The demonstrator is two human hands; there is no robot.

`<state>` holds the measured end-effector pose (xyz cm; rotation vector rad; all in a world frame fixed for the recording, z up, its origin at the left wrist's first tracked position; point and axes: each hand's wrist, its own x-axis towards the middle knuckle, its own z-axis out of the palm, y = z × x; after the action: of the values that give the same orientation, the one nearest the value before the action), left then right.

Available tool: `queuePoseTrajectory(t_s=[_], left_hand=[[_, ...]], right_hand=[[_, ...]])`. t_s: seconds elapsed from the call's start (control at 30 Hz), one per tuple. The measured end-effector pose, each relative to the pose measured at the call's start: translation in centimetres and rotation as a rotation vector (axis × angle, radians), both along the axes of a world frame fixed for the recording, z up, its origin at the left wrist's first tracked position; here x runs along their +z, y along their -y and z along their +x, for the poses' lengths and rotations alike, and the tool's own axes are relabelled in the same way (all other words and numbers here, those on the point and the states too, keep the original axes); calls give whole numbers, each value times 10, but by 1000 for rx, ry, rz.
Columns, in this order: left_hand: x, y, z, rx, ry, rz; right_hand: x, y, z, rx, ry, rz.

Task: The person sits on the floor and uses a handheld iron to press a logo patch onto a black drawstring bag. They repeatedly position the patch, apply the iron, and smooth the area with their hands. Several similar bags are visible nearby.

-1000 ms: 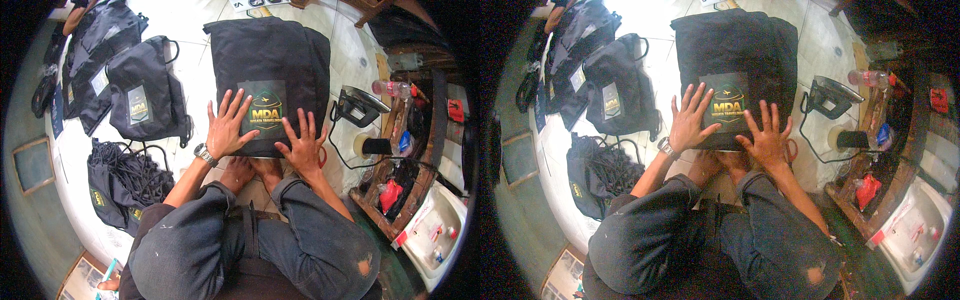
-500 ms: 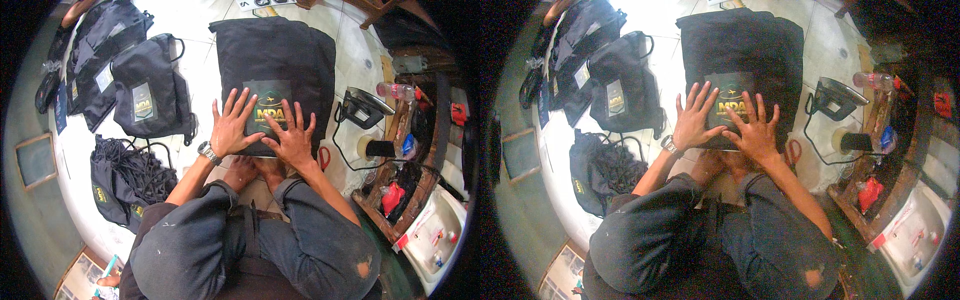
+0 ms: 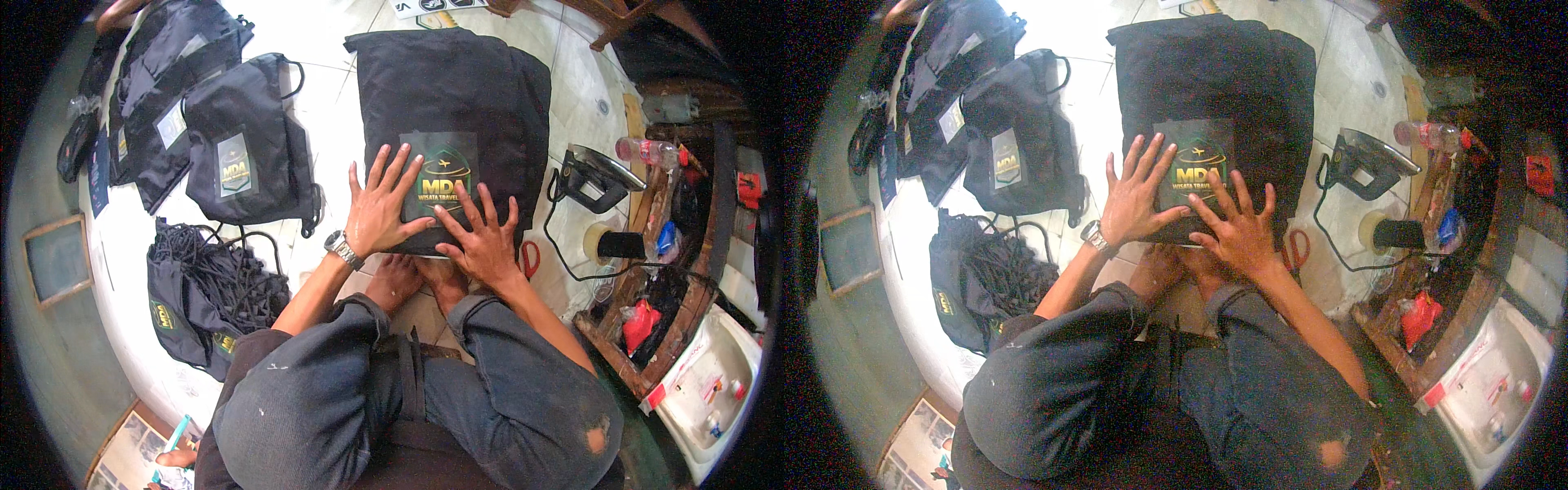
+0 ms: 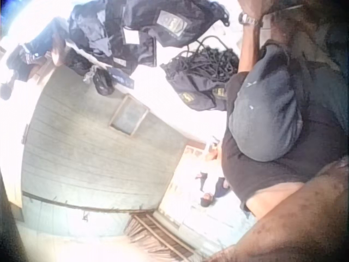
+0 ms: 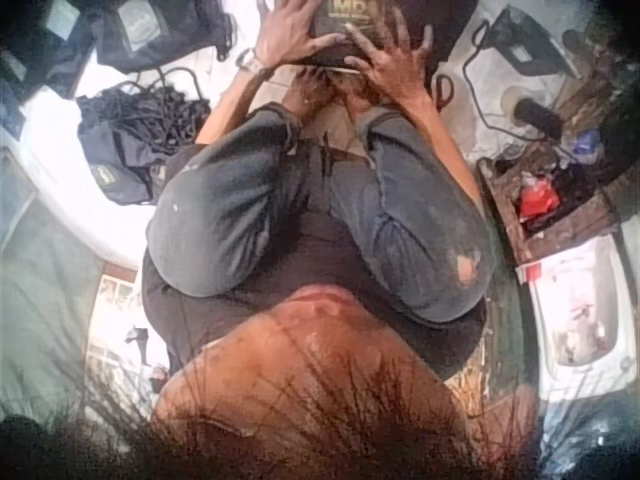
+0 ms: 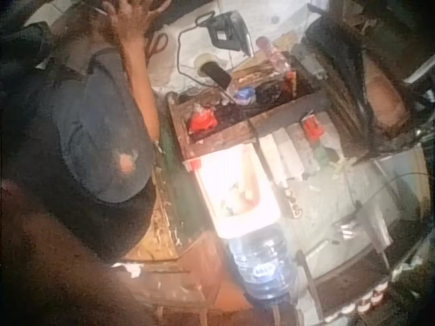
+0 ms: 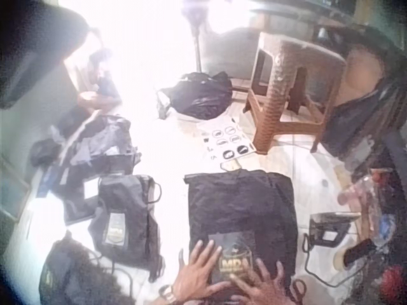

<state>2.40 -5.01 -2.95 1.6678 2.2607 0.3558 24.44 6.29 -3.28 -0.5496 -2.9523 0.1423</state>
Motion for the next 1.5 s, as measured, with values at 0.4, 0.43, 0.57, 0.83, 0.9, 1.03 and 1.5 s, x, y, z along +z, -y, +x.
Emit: queuePoseTrajectory(t_s=[0.4,0.43,0.57,0.83,0.9,1.03,1.5], left_hand=[[-1,0,0,-1,-3,0],[0,0,0,-4,1,-5],[4,-1,-2,-12,25,-8],[-7,3,-4,-8,50,24],[-11,6,-6,43,113,119],[-13,9,-14,413,379,273],[83,-70,-47,530,1659,551]], right_hand=[[1,0,-1,-149,98,-106],[0,1,-4,-74,58,-81],[-4,-7,-19,-25,36,-26],[8,-39,-40,-247,78,9],[16,-61,-33,-484,203,172],[25,-64,-30,-117,-31,47],[18,-171,-14,-591,-99,-211]])
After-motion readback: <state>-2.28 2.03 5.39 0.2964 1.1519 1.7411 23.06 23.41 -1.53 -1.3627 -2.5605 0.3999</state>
